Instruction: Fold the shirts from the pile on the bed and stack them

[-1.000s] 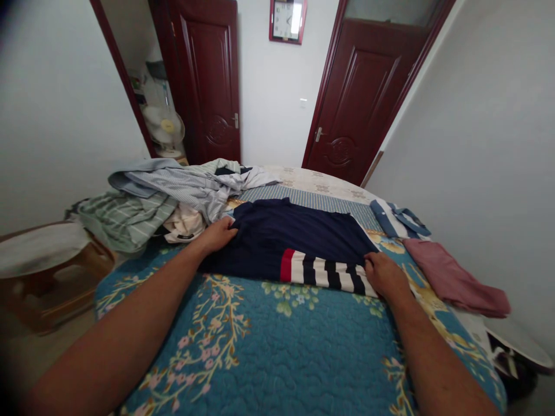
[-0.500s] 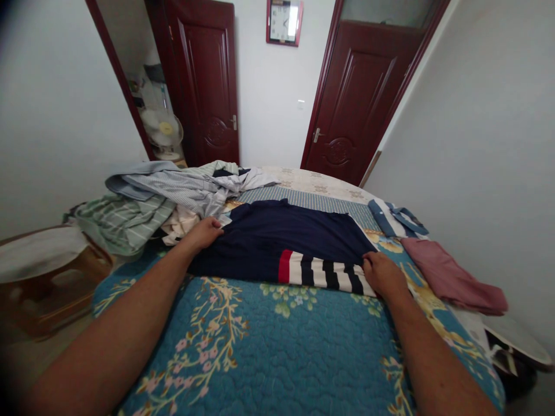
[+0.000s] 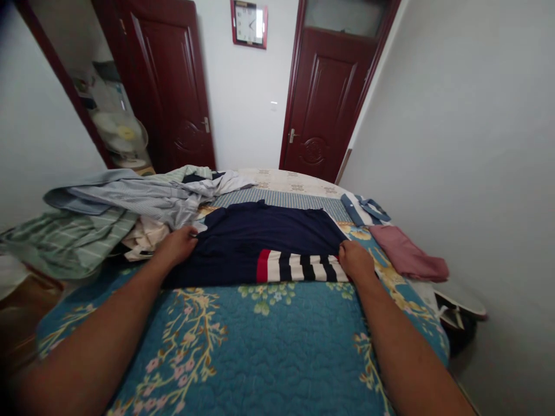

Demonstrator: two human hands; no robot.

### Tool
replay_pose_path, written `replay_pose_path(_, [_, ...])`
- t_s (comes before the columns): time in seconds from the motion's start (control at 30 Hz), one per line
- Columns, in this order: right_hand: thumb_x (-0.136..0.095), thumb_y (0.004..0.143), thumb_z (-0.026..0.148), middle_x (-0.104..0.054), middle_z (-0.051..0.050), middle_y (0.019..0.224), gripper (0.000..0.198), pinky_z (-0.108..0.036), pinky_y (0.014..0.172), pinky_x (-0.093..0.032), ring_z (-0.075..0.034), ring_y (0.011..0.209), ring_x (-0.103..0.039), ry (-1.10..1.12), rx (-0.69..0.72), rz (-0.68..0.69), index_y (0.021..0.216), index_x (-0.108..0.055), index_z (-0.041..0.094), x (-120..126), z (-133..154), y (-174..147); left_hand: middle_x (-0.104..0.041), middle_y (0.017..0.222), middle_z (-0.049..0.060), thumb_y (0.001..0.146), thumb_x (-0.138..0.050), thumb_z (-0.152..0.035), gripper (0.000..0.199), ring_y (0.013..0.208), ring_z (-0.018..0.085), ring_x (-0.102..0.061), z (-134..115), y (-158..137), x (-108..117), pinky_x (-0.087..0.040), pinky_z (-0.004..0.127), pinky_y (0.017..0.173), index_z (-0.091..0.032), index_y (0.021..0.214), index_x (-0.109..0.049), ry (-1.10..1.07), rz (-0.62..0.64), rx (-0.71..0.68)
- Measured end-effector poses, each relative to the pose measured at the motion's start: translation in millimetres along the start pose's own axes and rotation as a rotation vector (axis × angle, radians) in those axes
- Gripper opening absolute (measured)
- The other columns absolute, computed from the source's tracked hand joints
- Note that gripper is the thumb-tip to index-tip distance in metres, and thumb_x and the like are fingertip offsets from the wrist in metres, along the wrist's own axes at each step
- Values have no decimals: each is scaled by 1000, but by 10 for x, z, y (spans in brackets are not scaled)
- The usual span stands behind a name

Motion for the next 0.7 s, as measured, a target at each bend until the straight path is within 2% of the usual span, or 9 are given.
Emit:
replay_pose_path(0.1, [-40, 109, 33, -75, -14, 118, 39, -33, 93, -50, -24, 108, -71, 50, -12, -50, 117, -75, 19, 62, 1, 2, -77, 126, 16, 98, -51, -34, 39, 117, 35, -71, -124, -88, 179, -54, 44, 100, -20, 129, -69, 13, -151, -64])
replay_pose_path(0.2, [-40, 108, 30, -74, -16, 121, 39, -36, 103, -48, -27, 116, -67, 106, 22, -153, 123, -72, 15, 177, 86, -36, -75, 127, 13, 101, -46, -37, 41, 120, 30, -69, -454, -301, 280, -52, 41, 109, -19, 133, -66, -106, -246, -324])
replay_pose_path(0.27, [-41, 107, 30, -72, -18, 122, 39, -41, 108, -47, -30, 119, -64, 157, 100, -212, 124, -72, 13, 276, 283, -111, -74, 131, 12, 103, -44, -37, 41, 123, 28, -68, -751, -510, 208, -50, 39, 114, -21, 133, -67, -174, -170, -530])
replay_pose_path(0.33, [-42, 108, 31, -72, -19, 122, 39, -45, 111, -46, -32, 120, -63, 241, 227, -232, 124, -73, 14, 355, 610, -240, -74, 135, 11, 105, -42, -34, 40, 127, 26, -68, -1047, -742, 36, -50, 39, 116, -23, 131, -70, -197, -32, -707])
replay_pose_path(0.43, [-42, 109, 33, -71, -17, 133, 43, -46, 116, -45, -31, 127, -61, 376, 450, -157, 134, -71, 15, 362, 1212, -518, -68, 149, 10, 106, -41, -30, 45, 144, 27, -58, -1372, -1047, -274, -42, 47, 125, -24, 141, -68, -174, 92, -927])
replay_pose_path(0.5, [-44, 109, 38, -64, -17, 149, 50, -46, 123, -40, -30, 139, -55, 405, 576, -62, 148, -62, 13, 299, 1550, -712, -59, 160, 12, 107, -44, -38, 52, 155, 30, -46, -1455, -1153, -449, -33, 53, 131, -22, 155, -58, -126, 105, -960])
replay_pose_path(0.57, [-46, 109, 44, -51, -18, 164, 61, -49, 130, -32, -32, 153, -43, 381, 662, 30, 160, -50, 11, 224, 1754, -858, -49, 168, 15, 107, -45, -52, 65, 160, 33, -38, -1449, -1188, -577, -27, 55, 133, -19, 163, -49, -61, 119, -929])
replay_pose_path(0.63, [-44, 110, 50, -38, -18, 173, 69, -53, 133, -24, -33, 161, -32, 349, 691, 97, 166, -40, 11, 176, 1817, -927, -42, 173, 16, 106, -42, -63, 74, 163, 34, -33, -1406, -1187, -647, -22, 57, 133, -19, 166, -45, -6, 132, -879])
replay_pose_path(0.7, [-41, 110, 57, -31, -17, 176, 73, -57, 134, -19, -34, 164, -26, 338, 672, 142, 169, -36, 13, 165, 1778, -930, -37, 175, 15, 106, -39, -66, 76, 165, 35, -28, -1368, -1175, -666, -16, 60, 134, -22, 168, -43, 25, 132, -836])
Point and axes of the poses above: each hand's wrist, its own y-axis towards the middle knuckle, its own x-axis out of the back of the hand, z = x × y, the point moved 3 cm from there along y, towards the middle knuckle
